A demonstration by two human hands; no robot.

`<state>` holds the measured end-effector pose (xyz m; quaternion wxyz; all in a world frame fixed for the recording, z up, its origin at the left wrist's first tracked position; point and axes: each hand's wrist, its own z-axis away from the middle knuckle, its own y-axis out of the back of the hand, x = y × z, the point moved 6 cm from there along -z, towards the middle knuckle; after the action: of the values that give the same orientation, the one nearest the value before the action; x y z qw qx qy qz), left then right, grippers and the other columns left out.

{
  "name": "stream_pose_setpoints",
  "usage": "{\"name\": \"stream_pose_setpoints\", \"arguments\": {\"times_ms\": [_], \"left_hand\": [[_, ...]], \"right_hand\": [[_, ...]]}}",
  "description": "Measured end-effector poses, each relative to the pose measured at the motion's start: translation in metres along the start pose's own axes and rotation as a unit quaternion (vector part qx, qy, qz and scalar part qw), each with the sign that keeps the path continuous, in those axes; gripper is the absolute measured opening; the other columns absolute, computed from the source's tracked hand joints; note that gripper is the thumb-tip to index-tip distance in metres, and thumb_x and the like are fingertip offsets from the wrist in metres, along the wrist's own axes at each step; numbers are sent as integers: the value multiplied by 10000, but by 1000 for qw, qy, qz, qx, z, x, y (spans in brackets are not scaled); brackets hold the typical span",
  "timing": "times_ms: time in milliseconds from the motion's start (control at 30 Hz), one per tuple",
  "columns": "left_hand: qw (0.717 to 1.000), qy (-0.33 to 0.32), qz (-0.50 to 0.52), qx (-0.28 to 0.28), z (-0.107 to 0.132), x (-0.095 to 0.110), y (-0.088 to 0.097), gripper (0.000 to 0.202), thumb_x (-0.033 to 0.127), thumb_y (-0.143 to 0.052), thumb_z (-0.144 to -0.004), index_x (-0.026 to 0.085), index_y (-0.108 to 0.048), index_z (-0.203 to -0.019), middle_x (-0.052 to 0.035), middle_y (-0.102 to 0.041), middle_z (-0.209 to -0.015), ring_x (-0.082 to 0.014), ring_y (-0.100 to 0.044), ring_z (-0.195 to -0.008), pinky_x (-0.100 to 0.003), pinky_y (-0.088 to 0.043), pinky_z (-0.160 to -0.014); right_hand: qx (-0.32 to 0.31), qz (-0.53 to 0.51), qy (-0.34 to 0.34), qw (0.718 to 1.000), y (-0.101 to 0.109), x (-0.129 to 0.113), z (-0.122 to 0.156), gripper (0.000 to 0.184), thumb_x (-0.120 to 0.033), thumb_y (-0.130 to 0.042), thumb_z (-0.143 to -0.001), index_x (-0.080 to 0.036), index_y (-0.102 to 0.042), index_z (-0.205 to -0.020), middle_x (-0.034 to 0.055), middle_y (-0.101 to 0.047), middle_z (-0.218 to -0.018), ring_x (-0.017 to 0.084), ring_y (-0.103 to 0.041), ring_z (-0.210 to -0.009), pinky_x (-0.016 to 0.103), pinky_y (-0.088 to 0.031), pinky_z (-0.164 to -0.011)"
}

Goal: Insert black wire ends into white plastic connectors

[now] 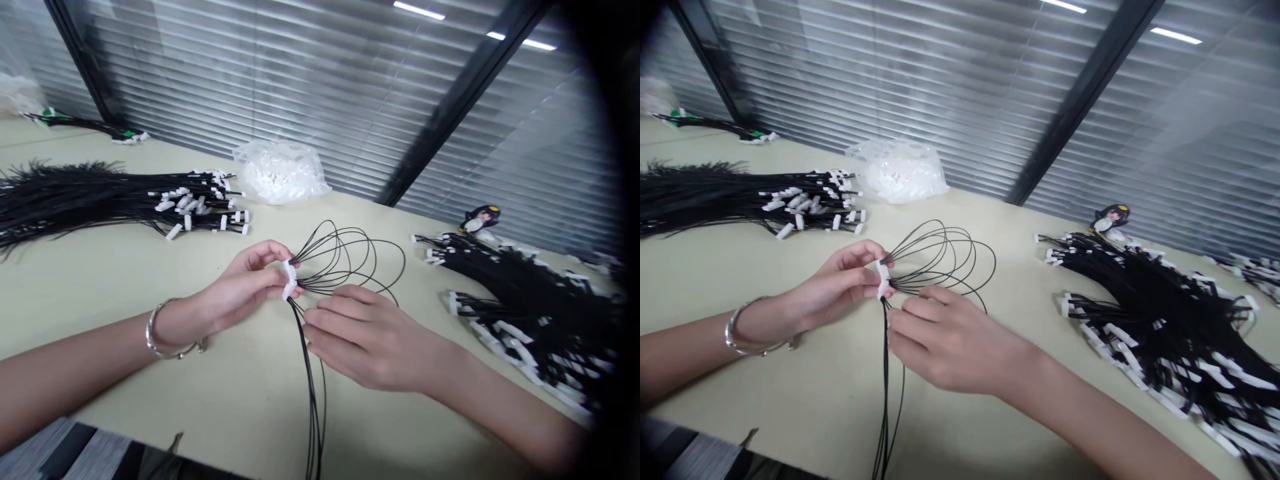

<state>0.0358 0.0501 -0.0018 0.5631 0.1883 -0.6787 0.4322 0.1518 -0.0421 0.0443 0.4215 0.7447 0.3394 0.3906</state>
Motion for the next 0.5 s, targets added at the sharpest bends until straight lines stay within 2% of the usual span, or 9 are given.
{"name": "stream_pose_setpoints", "arguments": {"times_ms": [167, 367, 500], "left_hand": [[1000, 1, 3, -12, 2, -2, -4, 206, 50, -584, -738, 184, -511, -877, 14, -567, -892, -111, -627, -700, -252, -486, -722], [1000, -2, -9, -26, 5, -3, -10, 230, 21, -575, -727, 180, -520, -884, 20, -570, -795, -102, -619, -685, -188, -452, -625], [999, 1, 2, -33, 6, -5, -13, 211, 34, -598, -720, 171, -517, -858, 16, -590, -764, -116, -626, -679, -218, -473, -633]], "right_hand": [[32, 11, -34, 999, -1, 0, -2, 167, -200, -533, -806, -151, -518, -964, 1, -530, -887, 36, -469, -916, 209, -334, -819], [53, 42, -3, 998, 0, -5, 0, 182, -231, -560, -784, -173, -525, -953, -16, -527, -833, 32, -483, -845, 204, -332, -752], [76, 42, 10, 996, -3, -5, 3, 219, -232, -572, -761, -171, -521, -965, -17, -538, -843, 49, -496, -834, 214, -349, -734]]}}
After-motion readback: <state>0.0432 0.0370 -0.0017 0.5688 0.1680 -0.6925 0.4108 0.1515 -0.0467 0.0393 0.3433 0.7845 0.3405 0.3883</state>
